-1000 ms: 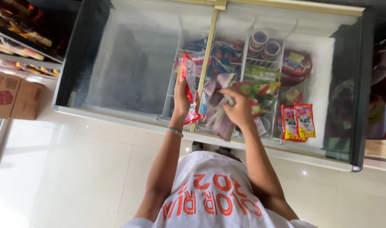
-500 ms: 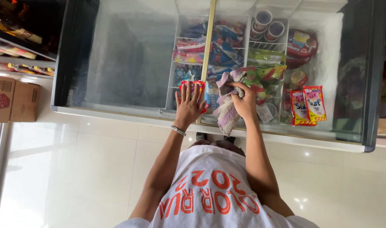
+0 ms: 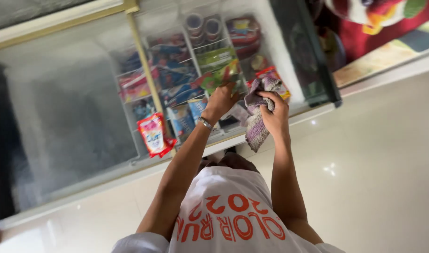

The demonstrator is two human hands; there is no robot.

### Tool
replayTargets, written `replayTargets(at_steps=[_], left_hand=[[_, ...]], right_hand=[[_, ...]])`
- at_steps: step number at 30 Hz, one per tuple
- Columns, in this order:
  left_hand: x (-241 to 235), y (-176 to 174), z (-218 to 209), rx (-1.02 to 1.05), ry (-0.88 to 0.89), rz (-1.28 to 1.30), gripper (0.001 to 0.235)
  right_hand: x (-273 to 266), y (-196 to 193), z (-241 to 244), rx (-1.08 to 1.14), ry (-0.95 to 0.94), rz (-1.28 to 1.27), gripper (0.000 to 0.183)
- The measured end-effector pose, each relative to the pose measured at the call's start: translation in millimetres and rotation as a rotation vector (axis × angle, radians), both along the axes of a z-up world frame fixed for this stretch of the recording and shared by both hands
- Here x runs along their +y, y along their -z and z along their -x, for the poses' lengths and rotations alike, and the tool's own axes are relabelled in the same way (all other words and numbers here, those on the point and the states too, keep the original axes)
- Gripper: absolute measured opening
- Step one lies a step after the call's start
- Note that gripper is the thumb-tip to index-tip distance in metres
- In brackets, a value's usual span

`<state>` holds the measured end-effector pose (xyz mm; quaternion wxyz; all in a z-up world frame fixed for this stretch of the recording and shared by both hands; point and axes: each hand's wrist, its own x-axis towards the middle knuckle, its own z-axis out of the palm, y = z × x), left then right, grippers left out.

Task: Wiping detergent sachets with a cleaning cloth and restocking them on the shelf in a grocery store.

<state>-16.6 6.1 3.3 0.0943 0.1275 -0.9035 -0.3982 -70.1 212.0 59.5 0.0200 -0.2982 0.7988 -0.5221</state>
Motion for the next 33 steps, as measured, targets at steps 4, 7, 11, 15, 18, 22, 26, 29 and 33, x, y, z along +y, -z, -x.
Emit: replayTargets(at_steps=[4,7,11,15,18,22,26,29,33], left_hand=[[30.3,48.5,77.3,-0.15,0.072,0.007,0.034],[54.5,62.6,100.6,-0.426,0.05,-0.173,0.058],[72.8,55.5,105.4,-0.463,-0.045,-0.234,0.043],[75.6,48.3,98.2,-0.191,-0.165,-0.148,0.023],[67.0,12.8,85.5,0.089,-0.092,-0.25,0.018],[40.6,-81.5,54.6,0.119,-0.13,-0.352,0.018],[14.8,-107.6,27.0,0.197,-0.141,-0.486,0.015],[23.9,-103.8,9.0,0.41,-0.132,-0.677,0.025],[36.4,-99.3,-10.5,0.706,-0.281,-0.905,0.039]], right_hand=[[37.1,-9.2,19.7,-0.069,0.163,-0.034,0.038],[55.9,-8.0,32.3,-0.038,0.213,-0.037,0.038],[68.3,0.2,49.1,-0.006,0.246,-0.021,0.038],[64.7,13.0,61.8,-0.056,0.213,0.031,0.039],[57.4,16.3,66.5,0.005,0.018,0.243,0.035],[43.9,44.6,76.2,-0.04,-0.095,0.413,0.03],[19.2,63.5,73.8,-0.275,-0.043,0.696,0.033],[-13.4,31.5,38.4,-0.24,-0.226,0.541,0.047],[-54.8,-5.5,-15.3,-0.296,-0.464,0.408,0.065]])
